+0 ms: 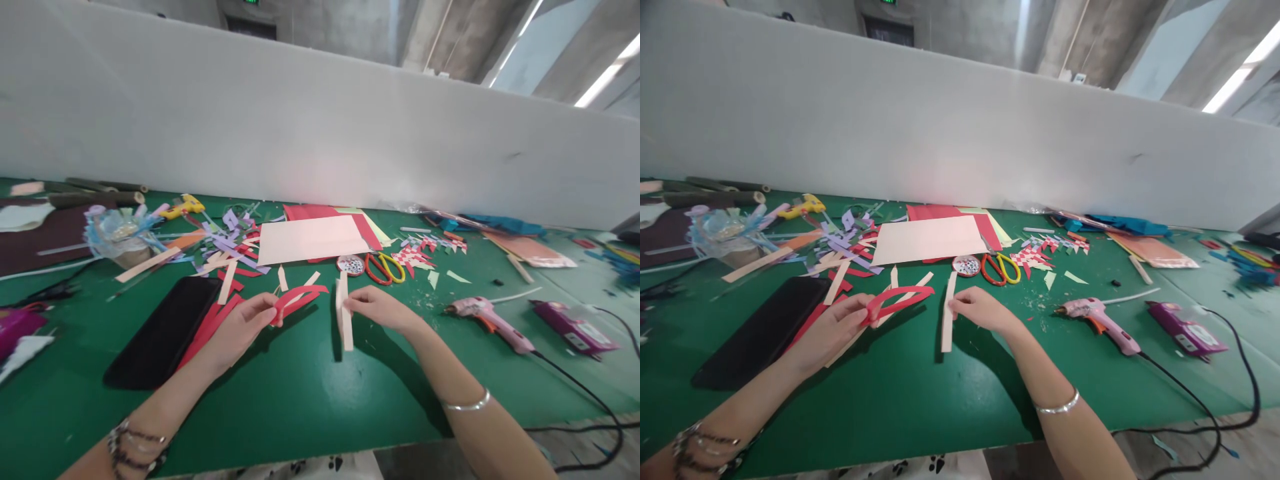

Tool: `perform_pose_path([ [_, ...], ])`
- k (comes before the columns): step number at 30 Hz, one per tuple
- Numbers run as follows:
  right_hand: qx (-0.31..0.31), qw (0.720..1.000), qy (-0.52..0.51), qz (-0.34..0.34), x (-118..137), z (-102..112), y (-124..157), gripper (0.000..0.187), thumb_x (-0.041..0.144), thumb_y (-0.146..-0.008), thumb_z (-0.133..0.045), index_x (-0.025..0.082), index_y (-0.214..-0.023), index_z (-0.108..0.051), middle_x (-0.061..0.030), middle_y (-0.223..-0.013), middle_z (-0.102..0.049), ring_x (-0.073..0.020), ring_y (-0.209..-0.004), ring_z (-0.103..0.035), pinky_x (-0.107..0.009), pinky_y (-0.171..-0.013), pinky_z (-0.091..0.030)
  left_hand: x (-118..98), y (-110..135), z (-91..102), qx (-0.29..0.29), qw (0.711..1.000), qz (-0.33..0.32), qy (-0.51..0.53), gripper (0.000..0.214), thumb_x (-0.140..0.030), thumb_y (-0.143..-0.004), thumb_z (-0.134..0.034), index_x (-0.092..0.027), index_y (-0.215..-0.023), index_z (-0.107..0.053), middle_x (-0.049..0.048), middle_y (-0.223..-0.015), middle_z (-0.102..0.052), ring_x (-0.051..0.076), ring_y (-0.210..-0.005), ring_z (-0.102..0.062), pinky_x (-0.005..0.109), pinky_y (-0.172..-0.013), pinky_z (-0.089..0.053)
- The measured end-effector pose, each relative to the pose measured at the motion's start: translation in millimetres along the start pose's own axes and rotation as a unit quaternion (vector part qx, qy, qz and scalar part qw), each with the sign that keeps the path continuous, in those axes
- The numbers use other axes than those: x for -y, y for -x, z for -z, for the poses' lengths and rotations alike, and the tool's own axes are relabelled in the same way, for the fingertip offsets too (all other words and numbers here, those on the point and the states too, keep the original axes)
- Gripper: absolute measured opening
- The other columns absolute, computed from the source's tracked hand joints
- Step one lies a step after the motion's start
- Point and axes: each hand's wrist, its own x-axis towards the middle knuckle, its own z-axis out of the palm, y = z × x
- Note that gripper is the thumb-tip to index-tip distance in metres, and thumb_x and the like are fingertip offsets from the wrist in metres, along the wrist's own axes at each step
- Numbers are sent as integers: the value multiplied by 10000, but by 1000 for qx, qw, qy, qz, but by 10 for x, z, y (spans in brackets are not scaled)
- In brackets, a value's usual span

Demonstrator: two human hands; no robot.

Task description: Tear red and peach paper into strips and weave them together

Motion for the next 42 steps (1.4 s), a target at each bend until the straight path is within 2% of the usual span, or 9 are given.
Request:
perform_pose_path([
  [3,57,992,-108,-12,41,-13,24,295,368,-778,-512,140,-610,-592,54,-497,-367,-51,-443,-264,-211,-430,-178,43,3,24,12,1000,-5,-13,219,-409,-779,-536,-197,-725,-544,-4,-691,-508,142,-684,-478,270,-683,-392],
  [7,14,980,-199,-18,65,-51,13,263,377,-749,-563,124,-732,-632,55,-515,-416,-28,-406,-291,-193,-396,-166,96,3,45,18,1000,-17,-4,199,-388,-799,-527,-199,-742,-554,-4,-725,-507,138,-701,-478,266,-700,-386],
  [11,-33,966,-254,16,114,-114,29,261,408,-745,-578,150,-785,-592,32,-547,-526,-67,-441,-512,-174,-409,-322,100,-3,31,31,998,-50,-20,211,-383,-818,-515,-195,-732,-554,-4,-753,-502,137,-732,-473,257,-705,-379],
  [18,-144,949,-258,107,232,-144,93,279,454,-788,-528,183,-854,-514,-3,-731,-633,-91,-423,-594,-157,-349,-382,82,3,3,34,999,-33,-17,265,-437,-817,-504,-192,-723,-541,-6,-708,-524,142,-717,-490,262,-710,-384],
  [25,-266,908,-213,244,295,-199,158,182,353,-854,-487,187,-822,-555,-5,-707,-627,-133,-631,-651,-221,-505,-501,95,2,-34,41,993,3,111,238,-425,-779,-584,-194,-735,-556,-18,-676,-538,117,-650,-495,244,-649,-393],
  [31,-390,837,-164,347,291,-102,187,132,270,-877,-467,213,-840,-581,-7,-773,-632,-132,-716,-635,-258,-595,-511,74,-5,-49,25,980,8,195,220,-381,-737,-652,-179,-688,-582,-23,-662,-523,100,-624,-490,225,-615,-392],
  [33,-404,826,-162,359,279,-75,184,125,245,-879,-464,215,-850,-582,-8,-784,-628,-128,-708,-627,-266,-608,-511,65,-7,-52,30,974,5,224,213,-368,-738,-656,-178,-676,-583,-28,-671,-516,94,-623,-494,220,-616,-396],
  [38,-333,856,-90,386,327,-120,210,134,198,-869,-467,199,-844,-598,-35,-810,-626,-159,-794,-618,-316,-688,-511,65,-7,-45,54,958,-1,281,200,-356,-728,-670,-177,-688,-591,-23,-698,-536,96,-648,-515,214,-637,-414],
  [42,-408,799,-92,432,382,-54,232,136,179,-858,-471,203,-820,-599,-38,-848,-610,-168,-834,-604,-364,-758,-494,81,-12,-40,64,949,2,309,168,-321,-741,-665,-175,-694,-598,-21,-695,-538,86,-641,-511,202,-640,-429],
])
